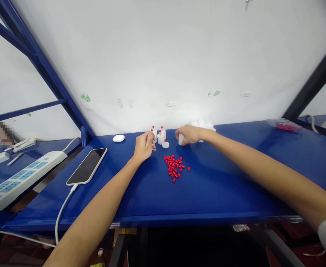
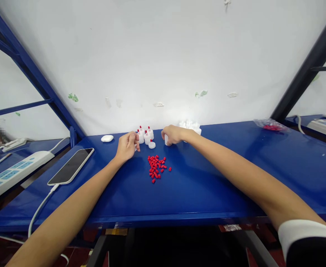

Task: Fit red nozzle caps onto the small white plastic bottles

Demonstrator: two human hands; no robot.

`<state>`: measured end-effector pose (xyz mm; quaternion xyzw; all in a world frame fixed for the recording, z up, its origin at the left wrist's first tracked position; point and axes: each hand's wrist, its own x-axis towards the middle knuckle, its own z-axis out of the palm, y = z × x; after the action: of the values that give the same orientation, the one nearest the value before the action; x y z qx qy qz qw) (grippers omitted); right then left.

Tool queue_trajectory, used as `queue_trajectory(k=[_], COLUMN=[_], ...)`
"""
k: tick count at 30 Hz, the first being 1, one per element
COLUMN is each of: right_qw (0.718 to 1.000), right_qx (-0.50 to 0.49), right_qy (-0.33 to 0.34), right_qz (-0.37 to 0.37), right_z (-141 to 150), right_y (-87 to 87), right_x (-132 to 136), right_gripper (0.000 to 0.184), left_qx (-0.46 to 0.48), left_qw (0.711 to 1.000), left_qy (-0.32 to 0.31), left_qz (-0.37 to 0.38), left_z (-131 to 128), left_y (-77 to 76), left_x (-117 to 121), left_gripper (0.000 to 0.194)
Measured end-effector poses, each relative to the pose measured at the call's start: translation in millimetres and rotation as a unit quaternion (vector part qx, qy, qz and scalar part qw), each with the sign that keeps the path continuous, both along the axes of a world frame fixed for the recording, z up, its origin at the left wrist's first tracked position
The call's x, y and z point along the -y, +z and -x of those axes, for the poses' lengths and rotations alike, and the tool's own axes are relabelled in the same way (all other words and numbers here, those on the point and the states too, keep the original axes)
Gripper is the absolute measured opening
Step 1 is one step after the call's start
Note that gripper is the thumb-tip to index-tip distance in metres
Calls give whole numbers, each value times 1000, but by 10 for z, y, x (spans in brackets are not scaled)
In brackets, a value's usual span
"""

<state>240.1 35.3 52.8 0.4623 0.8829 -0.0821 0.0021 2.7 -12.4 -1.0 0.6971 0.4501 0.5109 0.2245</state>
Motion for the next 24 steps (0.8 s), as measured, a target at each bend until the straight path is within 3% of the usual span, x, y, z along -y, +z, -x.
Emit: queue_trajectory(k=[5,8,11,17,24], right_qw=[972,944,925,916,938], right_qx=[-217,-297,-339,-352,-280], right_qy=[44,138,169,191,160], right_qz=[-84,-38,-21,-1,-127], right_z=[148,300,440,534,604], right_y=[151,213,161,-23,-143], right_x=[195,395,535,581,575], right_gripper=[34,31,34,51,65], left_qx=[105,171,197,171,96], left_qw=[992,978,970,968,983], left_qy=[-49,-75,-103,-139,-121], left_qz=[53,89,100,120,103], left_z=[-82,-142,-203,-270,-228], left_y=[5,12,18,6,45], left_x=[-20,-25,13,96,53], left_gripper=[42,39,44,50,39])
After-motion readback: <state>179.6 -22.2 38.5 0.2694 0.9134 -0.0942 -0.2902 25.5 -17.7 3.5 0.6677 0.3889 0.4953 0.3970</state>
